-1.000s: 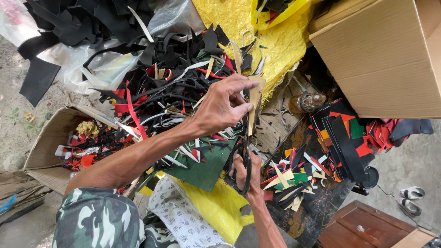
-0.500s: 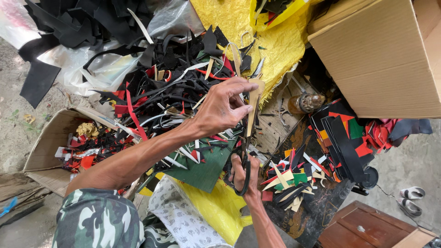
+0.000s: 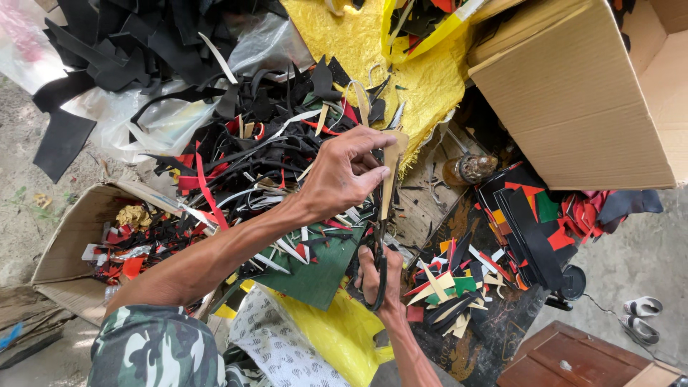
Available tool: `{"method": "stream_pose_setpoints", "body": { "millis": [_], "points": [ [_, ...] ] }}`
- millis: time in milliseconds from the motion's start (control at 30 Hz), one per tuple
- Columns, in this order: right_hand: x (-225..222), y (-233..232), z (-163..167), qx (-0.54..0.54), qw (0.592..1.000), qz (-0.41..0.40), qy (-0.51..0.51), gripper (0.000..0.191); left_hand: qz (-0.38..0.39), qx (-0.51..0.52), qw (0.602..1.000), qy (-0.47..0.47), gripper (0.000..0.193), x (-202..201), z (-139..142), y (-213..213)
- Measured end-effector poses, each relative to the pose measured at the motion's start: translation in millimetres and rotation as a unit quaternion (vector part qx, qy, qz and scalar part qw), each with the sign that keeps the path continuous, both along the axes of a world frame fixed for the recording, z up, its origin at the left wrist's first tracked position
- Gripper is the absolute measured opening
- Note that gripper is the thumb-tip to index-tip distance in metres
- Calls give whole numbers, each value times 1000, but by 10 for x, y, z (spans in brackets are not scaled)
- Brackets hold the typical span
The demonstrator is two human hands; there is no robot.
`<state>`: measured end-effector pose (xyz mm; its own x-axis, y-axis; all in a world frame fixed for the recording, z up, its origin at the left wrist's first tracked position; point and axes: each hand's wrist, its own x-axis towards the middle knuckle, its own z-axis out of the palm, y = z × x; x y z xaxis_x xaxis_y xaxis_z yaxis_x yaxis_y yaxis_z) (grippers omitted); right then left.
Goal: The person uses shears to cut various pieces of colored material, including black, red, and beige, into smaller strips and shapes. The cut pieces are dropped onto a yellow tarp on the work surface, accumulating in a pile.
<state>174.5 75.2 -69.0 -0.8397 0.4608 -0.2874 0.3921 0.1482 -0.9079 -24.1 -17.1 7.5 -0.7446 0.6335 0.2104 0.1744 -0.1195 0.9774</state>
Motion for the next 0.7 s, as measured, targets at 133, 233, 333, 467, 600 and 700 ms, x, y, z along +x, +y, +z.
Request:
{"method": "stream_pose_setpoints", "body": {
  "millis": [133,233,333,467,600,700],
  "points": [
    [-19,20,47,14,1000,17,-13,29,0,1,1000,-9,41,-13,32,-7],
    [-41,46,117,1,1000,28,-1,28,-13,-2,1000,-11,41,48,32,-27],
    [-92,110,180,31,998,53,22,30,-27,2,1000,-12,42,125,36,-30],
    [-137,106,200,41,999,28,12,32,-35,16,999,-26,43,156,52,-5],
    [-122,84,167,38,999,15,-6,33,-36,4,997,-66,44,178,29,-5],
    [-107,84,145,52,998,20,-18,31,-33,-4,998,-57,43,177,-19,-6]
  ]
}}
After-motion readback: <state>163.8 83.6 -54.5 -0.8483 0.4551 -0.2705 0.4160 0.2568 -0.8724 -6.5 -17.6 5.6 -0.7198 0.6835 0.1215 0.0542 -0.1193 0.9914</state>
